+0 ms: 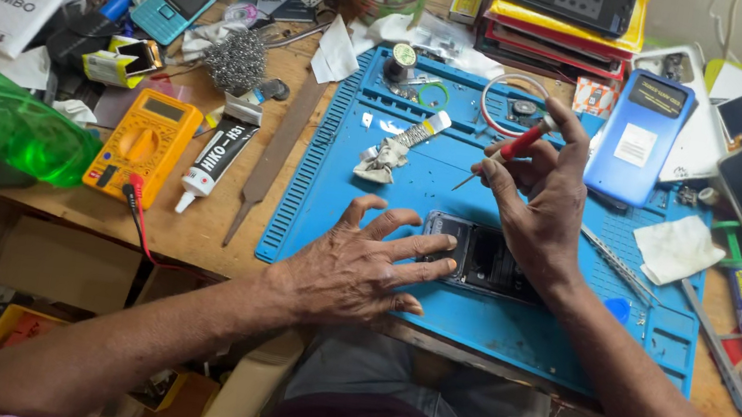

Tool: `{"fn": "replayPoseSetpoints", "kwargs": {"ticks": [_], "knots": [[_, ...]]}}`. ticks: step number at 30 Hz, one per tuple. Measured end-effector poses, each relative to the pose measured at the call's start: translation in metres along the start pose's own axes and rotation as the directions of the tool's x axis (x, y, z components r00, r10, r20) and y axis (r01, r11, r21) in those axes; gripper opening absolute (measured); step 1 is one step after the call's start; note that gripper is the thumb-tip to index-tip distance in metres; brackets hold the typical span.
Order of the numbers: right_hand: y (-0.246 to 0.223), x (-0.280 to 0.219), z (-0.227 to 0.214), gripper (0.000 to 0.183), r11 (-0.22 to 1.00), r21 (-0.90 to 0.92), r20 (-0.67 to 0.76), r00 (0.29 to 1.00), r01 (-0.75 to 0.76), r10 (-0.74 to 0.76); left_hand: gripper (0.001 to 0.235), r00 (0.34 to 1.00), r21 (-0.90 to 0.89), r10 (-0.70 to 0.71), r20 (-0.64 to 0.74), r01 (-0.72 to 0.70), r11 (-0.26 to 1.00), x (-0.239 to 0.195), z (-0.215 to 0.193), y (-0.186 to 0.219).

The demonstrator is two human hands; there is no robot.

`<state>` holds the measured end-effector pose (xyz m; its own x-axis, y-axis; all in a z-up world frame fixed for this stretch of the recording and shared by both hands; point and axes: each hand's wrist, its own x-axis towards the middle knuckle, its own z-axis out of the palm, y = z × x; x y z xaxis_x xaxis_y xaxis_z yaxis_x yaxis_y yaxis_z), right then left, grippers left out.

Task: The person disassembles a smartphone, removes the battery and camera module, and then reassembles the device. They use tweezers to handle small components and a screwdriver to remove screws. The phone is tested by turning it on to confirm functionality.

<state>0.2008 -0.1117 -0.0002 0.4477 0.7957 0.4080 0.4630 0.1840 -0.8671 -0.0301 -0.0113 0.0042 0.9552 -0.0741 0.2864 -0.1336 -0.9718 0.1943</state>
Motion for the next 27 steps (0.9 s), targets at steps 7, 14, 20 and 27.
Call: {"fn": "replayPoseSetpoints", "kwargs": {"ticks": [7,14,20,27], "knots": [[0.001,0.000,0.007,0.072,1.000,-0.013,0.004,1.000,-0.008,0.008,0.054,1.000,0.002,-0.025,-0.008,0.025,1.000,-0.002,0.003,0.002],[0.005,0.000,0.011,0.070,0.999,-0.025,0.056,0.998,-0.021,0.022,0.053,0.999,0.034,-0.022,-0.033,0.023,0.999,-0.003,0.004,0.003],[0.004,0.001,0.014,0.071,1.000,0.004,0.065,0.998,-0.025,0.025,0.053,0.999,0.021,-0.023,-0.041,0.024,0.999,-0.004,0.005,0.000],[0.005,0.000,0.008,0.071,0.997,0.042,0.043,0.997,-0.063,0.061,0.053,0.999,0.032,-0.029,-0.027,0.030,0.999,-0.002,0.001,0.002]]}}
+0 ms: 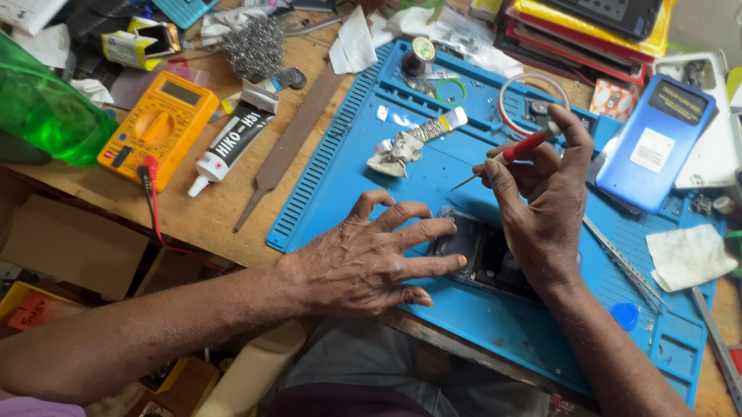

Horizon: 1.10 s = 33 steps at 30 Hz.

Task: The person disassembles a smartphone, removes the battery and camera module, and then reassembles the device. They use tweezers to handle small components and a screwdriver to remove screws. The phone is tested by turning it on to confirm functionality.

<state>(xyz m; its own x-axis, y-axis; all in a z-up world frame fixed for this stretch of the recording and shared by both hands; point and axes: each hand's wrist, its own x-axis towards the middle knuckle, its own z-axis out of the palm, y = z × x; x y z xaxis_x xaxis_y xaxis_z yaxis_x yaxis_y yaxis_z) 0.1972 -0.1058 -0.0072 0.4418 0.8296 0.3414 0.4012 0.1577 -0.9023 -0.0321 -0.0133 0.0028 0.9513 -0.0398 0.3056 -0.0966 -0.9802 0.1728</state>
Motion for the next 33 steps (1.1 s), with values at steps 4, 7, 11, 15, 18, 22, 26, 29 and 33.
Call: {"fn": "replayPoseSetpoints", "kwargs": {"ticks": [4,7,11,15,18,22,26,29,33], "knots": [[-0.009,-0.030,-0.018,0.072,0.996,0.063,-0.030,0.997,0.068,-0.066,0.052,1.000,0.009,0.015,-0.018,-0.014,1.000,-0.001,0.005,-0.001],[-0.023,-0.064,-0.025,0.077,0.989,-0.082,-0.073,0.989,0.123,-0.130,0.051,1.000,-0.025,0.014,-0.016,-0.014,1.000,-0.001,0.006,-0.003],[-0.026,-0.100,-0.022,0.081,0.952,-0.240,-0.092,0.972,0.192,-0.219,0.050,1.000,-0.033,0.004,-0.008,-0.005,0.999,-0.002,0.008,-0.001],[-0.020,-0.107,-0.020,0.083,0.928,-0.322,-0.096,0.969,0.186,-0.227,0.050,1.000,-0.011,0.013,-0.027,-0.014,1.000,-0.001,0.008,0.000],[-0.019,-0.106,-0.018,0.082,0.931,-0.297,-0.071,0.967,0.213,-0.244,0.048,0.999,-0.009,0.013,-0.030,-0.013,1.000,0.000,0.007,-0.001],[-0.018,-0.107,-0.019,0.081,0.930,-0.292,-0.060,0.967,0.222,-0.249,0.049,0.999,-0.004,0.014,-0.033,-0.014,1.000,0.000,0.009,-0.001],[-0.016,-0.109,-0.018,0.081,0.924,-0.308,-0.050,0.966,0.226,-0.253,0.049,0.999,-0.005,0.008,-0.032,-0.009,1.000,-0.001,0.009,0.000],[-0.016,-0.107,-0.018,0.080,0.926,-0.302,-0.047,0.967,0.226,-0.252,0.049,0.999,-0.005,0.010,-0.033,-0.010,1.000,-0.001,0.009,-0.001],[-0.016,-0.107,-0.018,0.080,0.917,-0.311,-0.022,0.962,0.251,-0.271,0.050,0.999,-0.002,0.012,-0.035,-0.012,1.000,-0.003,0.010,-0.001]]}}
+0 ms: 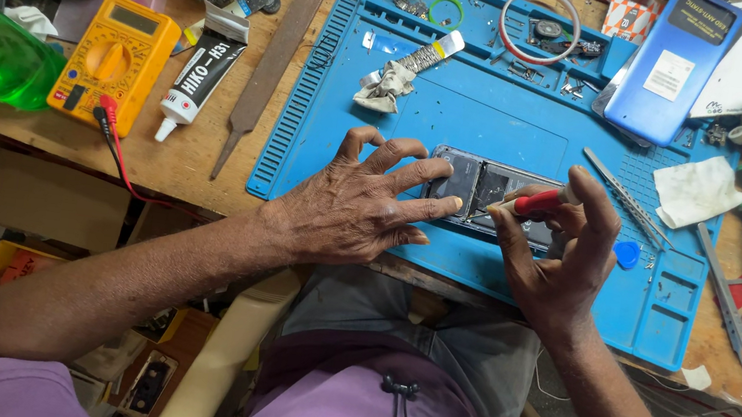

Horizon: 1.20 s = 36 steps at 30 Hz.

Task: The person disassembles a smartphone, removes the battery and camera module, and then reassembles the device. They use tweezers to handle small components and a screwdriver to remove screws. The phone is tested by turning it on to confirm functionality.

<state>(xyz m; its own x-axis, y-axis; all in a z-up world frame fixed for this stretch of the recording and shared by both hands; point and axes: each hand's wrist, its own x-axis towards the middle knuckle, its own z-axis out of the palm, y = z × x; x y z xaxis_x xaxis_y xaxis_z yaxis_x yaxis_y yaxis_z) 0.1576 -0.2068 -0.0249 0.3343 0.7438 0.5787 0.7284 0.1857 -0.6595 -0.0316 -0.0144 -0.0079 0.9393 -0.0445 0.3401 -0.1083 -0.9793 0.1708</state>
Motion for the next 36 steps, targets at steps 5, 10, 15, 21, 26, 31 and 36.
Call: {"fn": "replayPoseSetpoints", "kwargs": {"ticks": [5,10,15,21,26,31,36], "knots": [[0.002,0.001,-0.001,0.078,0.999,-0.019,0.007,0.999,0.036,-0.036,0.050,1.000,0.019,0.006,-0.002,-0.006,1.000,-0.001,0.002,0.000],[0.002,-0.002,-0.002,0.078,0.996,-0.036,0.027,0.997,0.078,-0.077,0.051,1.000,0.048,0.007,0.006,-0.007,0.999,-0.002,0.003,0.000],[0.002,-0.003,0.000,0.079,0.989,-0.074,0.024,0.992,0.128,-0.126,0.053,1.000,0.056,0.012,0.010,-0.013,0.998,-0.002,0.001,0.001],[0.004,-0.005,0.001,0.078,0.988,-0.053,0.031,0.990,0.142,-0.140,0.053,1.000,0.058,0.008,0.010,-0.009,0.998,-0.003,0.001,0.002],[-0.004,0.003,0.000,0.073,0.982,-0.039,0.065,0.981,0.184,-0.181,0.053,1.000,0.068,0.015,0.024,-0.016,0.998,-0.003,0.001,0.002],[-0.022,0.018,-0.015,0.059,0.991,-0.041,0.159,0.980,0.130,-0.122,0.050,0.999,0.019,0.002,0.039,-0.003,1.000,0.000,0.004,-0.001],[-0.039,0.036,-0.018,0.050,0.968,-0.214,0.195,0.977,0.128,-0.086,0.052,0.999,-0.010,0.010,0.053,-0.009,1.000,0.002,0.003,-0.003]]}}
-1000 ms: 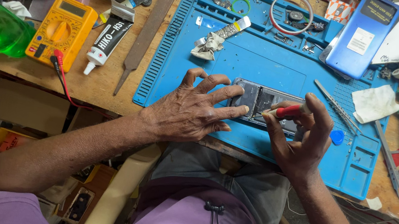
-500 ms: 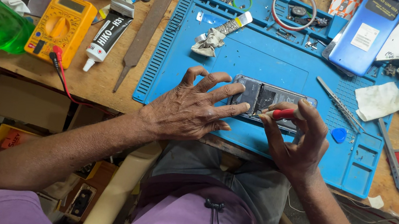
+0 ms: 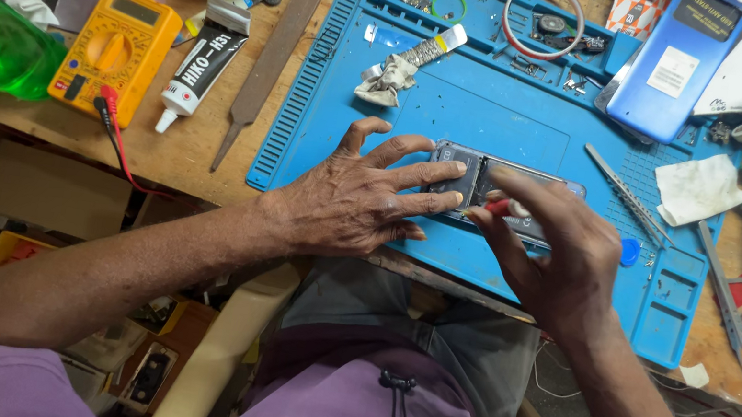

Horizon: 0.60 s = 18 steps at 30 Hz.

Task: The person disassembles a smartphone, removes the battery and camera module, and then reassembles the device. They use tweezers to handle small components and a screwdriver to remove screws. The phone is tested by turning it on to confirm functionality.

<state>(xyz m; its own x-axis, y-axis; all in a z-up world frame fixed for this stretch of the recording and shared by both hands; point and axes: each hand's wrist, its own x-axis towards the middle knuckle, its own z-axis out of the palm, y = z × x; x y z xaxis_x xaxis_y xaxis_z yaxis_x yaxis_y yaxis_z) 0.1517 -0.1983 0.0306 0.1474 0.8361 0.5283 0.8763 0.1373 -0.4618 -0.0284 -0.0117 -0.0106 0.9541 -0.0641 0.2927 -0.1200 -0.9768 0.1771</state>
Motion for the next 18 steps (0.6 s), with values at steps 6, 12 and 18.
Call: {"fn": "replayPoseSetpoints", "kwargs": {"ticks": [6,12,18], "knots": [[-0.003,0.009,-0.013,0.047,0.983,0.157,0.104,0.991,-0.098,0.082,0.051,1.000,-0.046,0.009,0.029,-0.007,0.999,-0.001,0.000,-0.007],[-0.005,0.005,-0.008,0.046,0.991,-0.006,-0.009,0.991,-0.134,0.134,0.050,1.000,-0.042,0.002,0.009,-0.001,0.999,-0.001,-0.005,-0.007],[0.001,0.002,-0.010,0.045,0.972,0.121,0.056,0.979,-0.204,0.198,0.049,1.000,-0.064,-0.010,0.023,0.011,0.998,0.000,-0.006,-0.010]]}}
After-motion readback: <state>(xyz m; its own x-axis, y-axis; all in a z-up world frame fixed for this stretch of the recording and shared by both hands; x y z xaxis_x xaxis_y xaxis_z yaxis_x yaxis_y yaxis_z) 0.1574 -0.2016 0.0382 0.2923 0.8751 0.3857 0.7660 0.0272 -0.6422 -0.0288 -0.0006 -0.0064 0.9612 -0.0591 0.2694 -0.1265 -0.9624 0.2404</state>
